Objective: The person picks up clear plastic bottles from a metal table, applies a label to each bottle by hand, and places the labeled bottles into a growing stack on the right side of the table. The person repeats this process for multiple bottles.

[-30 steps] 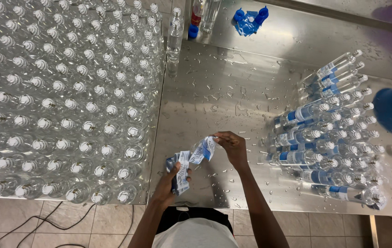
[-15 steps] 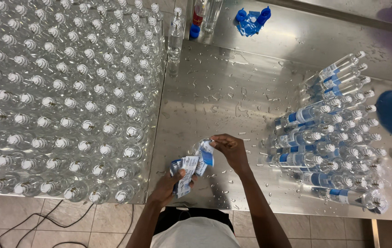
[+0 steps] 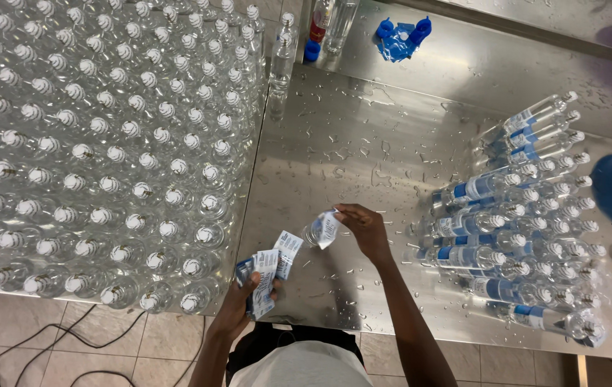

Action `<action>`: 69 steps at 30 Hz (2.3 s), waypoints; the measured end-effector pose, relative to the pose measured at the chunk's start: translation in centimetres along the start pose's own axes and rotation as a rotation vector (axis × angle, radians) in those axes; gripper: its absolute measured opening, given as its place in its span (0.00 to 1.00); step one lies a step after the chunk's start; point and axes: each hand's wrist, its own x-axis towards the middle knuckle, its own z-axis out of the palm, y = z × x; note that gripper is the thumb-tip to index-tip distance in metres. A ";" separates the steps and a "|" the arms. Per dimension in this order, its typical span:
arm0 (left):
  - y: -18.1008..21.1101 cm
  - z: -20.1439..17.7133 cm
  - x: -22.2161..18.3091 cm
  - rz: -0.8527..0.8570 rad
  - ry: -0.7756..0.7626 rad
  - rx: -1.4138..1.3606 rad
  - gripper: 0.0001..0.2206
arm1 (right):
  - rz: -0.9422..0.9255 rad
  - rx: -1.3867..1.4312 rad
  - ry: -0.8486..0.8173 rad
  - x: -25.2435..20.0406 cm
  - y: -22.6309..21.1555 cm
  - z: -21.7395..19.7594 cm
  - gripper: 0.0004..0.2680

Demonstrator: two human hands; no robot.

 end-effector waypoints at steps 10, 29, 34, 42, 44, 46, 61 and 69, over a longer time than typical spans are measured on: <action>-1.2 0.9 0.0 -0.045 -0.019 0.045 0.32 | -0.252 -0.137 -0.333 -2.0 -0.4 -2.4 0.14; -1.3 0.0 -1.6 -0.071 0.116 0.101 0.29 | 0.075 -0.181 -0.104 -2.0 8.3 3.7 0.36; -1.4 -0.1 -2.1 -0.053 0.105 0.044 0.27 | -0.071 -0.222 -0.150 -0.7 13.1 4.9 0.30; -1.3 0.1 -2.7 0.015 0.094 0.053 0.29 | -0.002 -0.254 -0.151 -1.0 12.3 5.5 0.27; -1.3 -0.1 -2.5 0.022 0.092 0.043 0.28 | 0.009 -0.240 -0.144 -1.3 11.7 5.9 0.26; -1.5 -0.4 -2.7 0.007 0.118 0.066 0.28 | 0.022 -0.267 0.017 -2.7 10.7 6.3 0.34; -0.7 0.5 -3.3 0.002 0.122 0.087 0.30 | -0.570 -0.756 -0.045 -5.7 18.3 13.6 0.11; -0.4 0.3 -5.3 0.041 0.082 0.057 0.32 | -0.058 -0.319 -0.598 -13.1 13.3 18.9 0.13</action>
